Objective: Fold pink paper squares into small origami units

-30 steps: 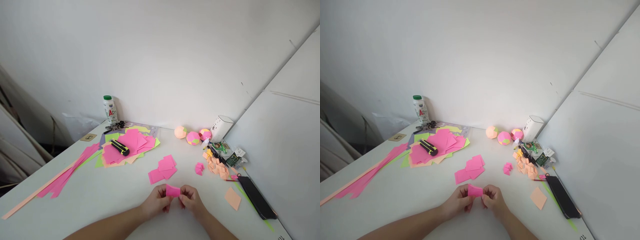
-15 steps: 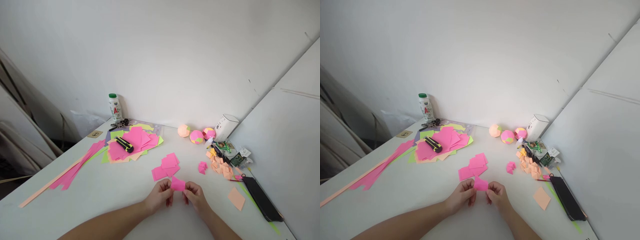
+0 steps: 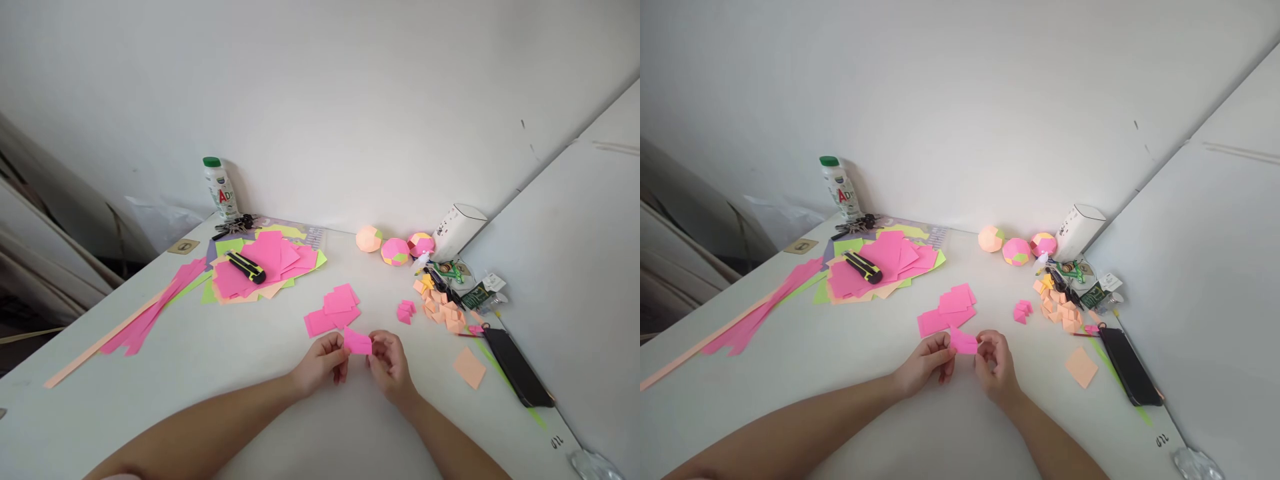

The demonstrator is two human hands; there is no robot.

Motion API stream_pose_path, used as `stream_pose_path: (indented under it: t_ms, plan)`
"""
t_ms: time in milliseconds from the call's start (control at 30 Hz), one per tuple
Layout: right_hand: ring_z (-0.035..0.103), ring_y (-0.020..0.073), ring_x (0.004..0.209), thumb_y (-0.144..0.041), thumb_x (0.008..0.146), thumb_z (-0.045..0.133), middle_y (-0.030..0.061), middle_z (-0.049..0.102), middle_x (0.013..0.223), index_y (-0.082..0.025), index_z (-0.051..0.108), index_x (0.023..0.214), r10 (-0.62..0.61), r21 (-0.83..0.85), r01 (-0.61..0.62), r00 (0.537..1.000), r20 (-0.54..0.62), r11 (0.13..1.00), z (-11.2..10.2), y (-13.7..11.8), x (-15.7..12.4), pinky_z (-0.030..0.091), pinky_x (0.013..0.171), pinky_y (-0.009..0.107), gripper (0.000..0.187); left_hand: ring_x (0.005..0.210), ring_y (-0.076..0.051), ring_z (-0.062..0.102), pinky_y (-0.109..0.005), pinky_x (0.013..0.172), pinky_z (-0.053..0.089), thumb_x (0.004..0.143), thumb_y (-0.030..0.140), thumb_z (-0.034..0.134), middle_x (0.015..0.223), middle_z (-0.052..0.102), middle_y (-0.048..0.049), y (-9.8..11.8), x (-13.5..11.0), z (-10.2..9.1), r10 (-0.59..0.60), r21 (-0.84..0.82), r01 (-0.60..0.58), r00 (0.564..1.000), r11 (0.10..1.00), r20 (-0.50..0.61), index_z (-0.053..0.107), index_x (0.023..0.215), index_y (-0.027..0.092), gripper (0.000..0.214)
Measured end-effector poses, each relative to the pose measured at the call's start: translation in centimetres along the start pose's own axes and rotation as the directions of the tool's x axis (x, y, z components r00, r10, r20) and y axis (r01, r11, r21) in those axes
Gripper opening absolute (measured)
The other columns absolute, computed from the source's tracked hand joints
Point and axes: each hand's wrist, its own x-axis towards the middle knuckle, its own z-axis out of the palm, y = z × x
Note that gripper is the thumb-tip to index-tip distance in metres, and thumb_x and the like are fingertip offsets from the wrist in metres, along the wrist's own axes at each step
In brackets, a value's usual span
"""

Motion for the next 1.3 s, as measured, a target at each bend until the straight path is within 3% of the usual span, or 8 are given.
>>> stream_pose_path:
  t_ms: [100,167,400,600,900,1033,1167,1300]
  plan:
    - [0.056,0.0183,0.085,-0.005,0.081,0.047,0.0131,0.046,0.117,-0.024,0.044,0.117,-0.310,-0.242,0.308,0.950,0.027,0.920,-0.14,-0.08,-0.06,0.050,0.059,0.029,0.040,0.038,-0.009,0.050,-0.020,0.038,0.037,0.075,0.041,0.064,0.047,0.057,0.0036,0.16,0.01,-0.01,-0.028,0.018,0.028,1.000,0.999,0.004,0.040,0.067,0.019,0.033]
    - [0.054,0.0225,0.097,-0.003,0.082,0.044,0.0146,0.043,0.122,-0.025,0.044,0.121,-0.393,-0.350,0.400,0.915,0.095,0.847,-0.30,-0.14,0.09,0.052,0.061,0.031,0.045,0.039,-0.010,0.051,-0.020,0.038,0.035,0.076,0.043,0.063,0.049,0.057,0.0030,0.32,-0.04,0.00,-0.047,0.041,0.046,0.999,0.998,0.025,0.040,0.067,0.018,0.035]
    - [0.056,0.0212,0.090,-0.007,0.085,0.043,0.0155,0.039,0.125,-0.026,0.033,0.134,-0.409,-0.366,0.415,0.907,0.096,0.833,-0.35,-0.19,0.54,0.054,0.056,0.030,0.054,0.041,-0.008,0.049,-0.020,0.041,0.035,0.081,0.052,0.053,0.049,0.055,0.0033,0.48,-0.31,0.13,-0.037,0.149,0.028,0.997,0.988,0.062,0.041,0.067,0.018,0.039]
    - [0.053,0.0239,0.103,0.002,0.081,0.042,0.0142,0.037,0.127,-0.027,0.040,0.131,-0.499,-0.507,0.521,0.845,0.194,0.686,-0.38,-0.50,0.10,0.054,0.069,0.035,0.058,0.040,-0.009,0.049,-0.021,0.041,0.035,0.080,0.055,0.052,0.048,0.052,0.0052,0.23,-0.25,0.13,-0.032,0.189,0.026,0.999,0.982,0.029,0.040,0.069,0.019,0.039]
    - [0.055,0.0228,0.094,-0.021,0.085,0.049,0.0126,0.045,0.119,-0.020,0.061,0.090,-0.308,-0.408,0.304,0.950,0.059,0.861,-0.58,-0.60,0.79,0.052,0.069,0.034,0.013,0.042,-0.009,0.049,-0.021,0.042,0.036,0.082,0.053,0.051,0.048,0.052,0.0051,0.36,-0.42,0.18,-0.030,0.203,0.018,0.998,0.979,0.056,0.042,0.068,0.019,0.038]
    - [0.057,0.0185,0.075,-0.029,0.087,0.050,0.0077,0.058,0.086,-0.018,0.060,0.081,-0.060,-0.202,0.077,0.994,0.089,0.976,-0.52,-0.85,0.85,0.049,0.062,0.029,0.016,0.042,-0.009,0.049,-0.021,0.042,0.037,0.081,0.052,0.052,0.048,0.053,0.0046,0.30,-0.42,0.21,-0.039,0.202,0.031,0.999,0.979,0.034,0.043,0.069,0.018,0.037]
    - [0.051,0.0137,0.056,-0.039,0.087,0.053,0.0010,0.054,0.062,-0.017,0.058,0.074,0.276,-0.033,-0.274,0.951,0.140,0.961,-0.50,-0.86,0.56,0.044,0.054,0.026,0.026,0.042,-0.009,0.049,-0.021,0.042,0.037,0.079,0.049,0.058,0.051,0.056,0.0034,0.04,-0.25,0.15,-0.003,0.176,0.005,1.000,0.984,-0.013,0.042,0.070,0.019,0.036]
    - [0.051,0.0129,0.056,-0.043,0.081,0.060,0.0004,0.056,0.063,-0.016,0.060,0.076,0.382,0.061,-0.401,0.902,0.201,0.914,-0.61,-0.69,0.67,0.045,0.055,0.026,0.027,0.046,-0.009,0.050,-0.022,0.044,0.040,0.081,0.050,0.055,0.058,0.056,0.0034,0.42,-0.21,0.24,0.048,0.116,-0.044,0.998,0.992,-0.034,0.044,0.077,0.019,0.034]
